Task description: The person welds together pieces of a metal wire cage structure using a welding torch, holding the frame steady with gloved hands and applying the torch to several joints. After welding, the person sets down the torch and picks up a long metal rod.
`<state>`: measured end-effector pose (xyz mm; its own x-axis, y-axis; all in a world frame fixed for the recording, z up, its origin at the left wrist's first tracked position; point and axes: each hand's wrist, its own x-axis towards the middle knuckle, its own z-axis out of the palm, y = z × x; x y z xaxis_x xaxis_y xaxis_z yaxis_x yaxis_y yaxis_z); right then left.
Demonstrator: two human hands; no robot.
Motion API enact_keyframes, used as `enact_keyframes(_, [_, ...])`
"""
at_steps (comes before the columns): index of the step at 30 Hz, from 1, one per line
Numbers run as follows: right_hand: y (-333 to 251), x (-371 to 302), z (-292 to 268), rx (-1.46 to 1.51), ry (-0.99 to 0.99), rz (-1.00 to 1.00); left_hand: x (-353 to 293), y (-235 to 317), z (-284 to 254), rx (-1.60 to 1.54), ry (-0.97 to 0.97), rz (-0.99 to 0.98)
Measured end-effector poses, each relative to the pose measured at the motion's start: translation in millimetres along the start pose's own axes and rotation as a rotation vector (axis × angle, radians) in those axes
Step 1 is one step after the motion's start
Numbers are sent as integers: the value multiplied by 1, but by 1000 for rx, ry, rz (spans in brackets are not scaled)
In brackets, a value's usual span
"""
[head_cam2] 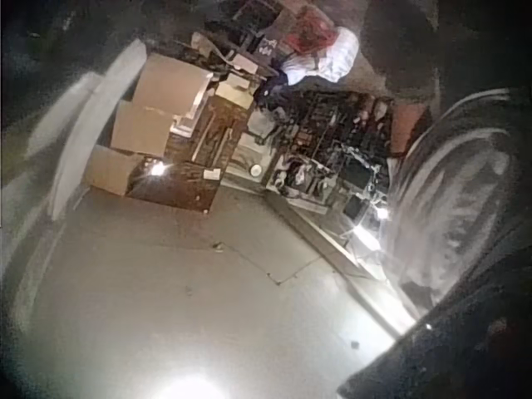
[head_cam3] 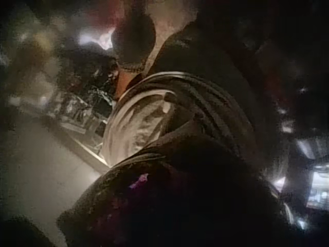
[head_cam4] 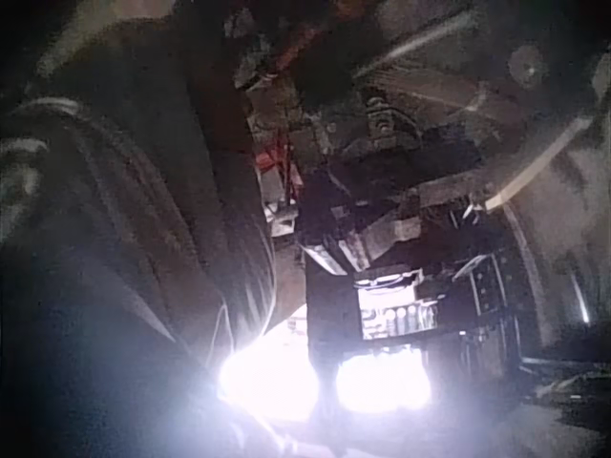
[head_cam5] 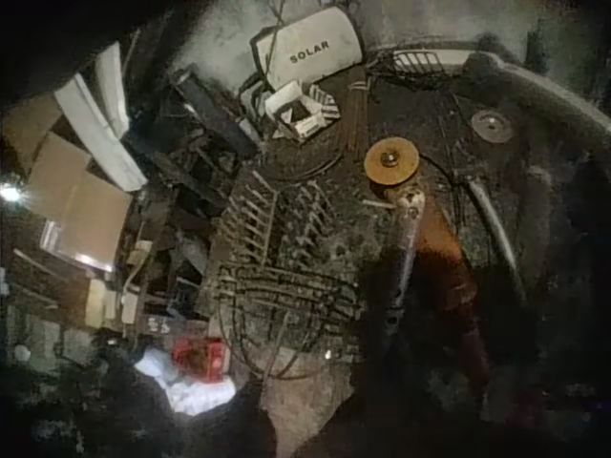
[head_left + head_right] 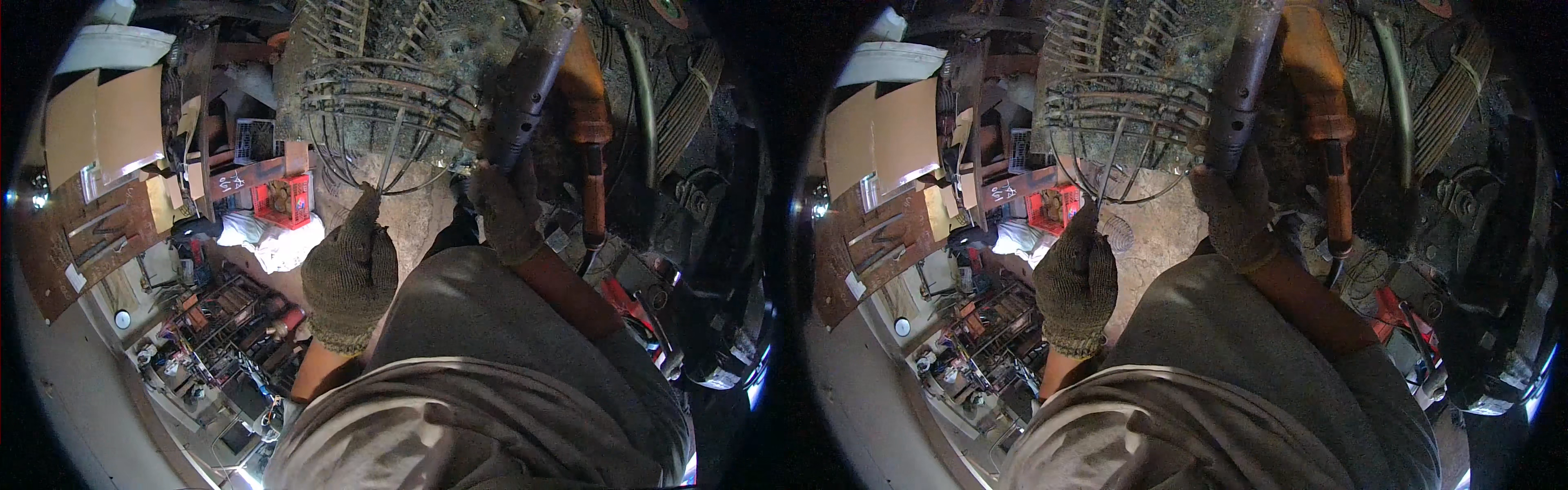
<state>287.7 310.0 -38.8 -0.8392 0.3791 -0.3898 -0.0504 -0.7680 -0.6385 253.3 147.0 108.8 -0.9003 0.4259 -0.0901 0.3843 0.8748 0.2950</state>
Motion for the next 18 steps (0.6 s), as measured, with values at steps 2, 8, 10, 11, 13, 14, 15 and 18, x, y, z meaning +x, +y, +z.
enact_keyframes(2, [0,1,0,-2,-32,-48,0,2,-1,-7,2,5])
enact_keyframes(8, [-2,-3,-1,-38,-65,-46,0,-2,2,4,66,69])
enact_keyframes(10, [-4,-6,-2,-72,-63,-20,0,5,-2,20,22,8])
enact_keyframes(11, [-4,-6,-2,-73,-78,-27,1,7,-4,31,-27,-48])
enact_keyframes(13, [-3,-5,-8,-69,-101,-31,2,6,-4,33,-20,-46])
enact_keyframes(14, [0,-4,-14,-201,-154,-107,2,6,-3,5,-19,-38])
enact_keyframes(15, [2,-4,-14,-266,-184,-145,2,5,-3,-23,-18,-29])
enact_keyframes(18, [8,-3,-14,-192,-102,-49,3,2,-2,-8,-32,-22])
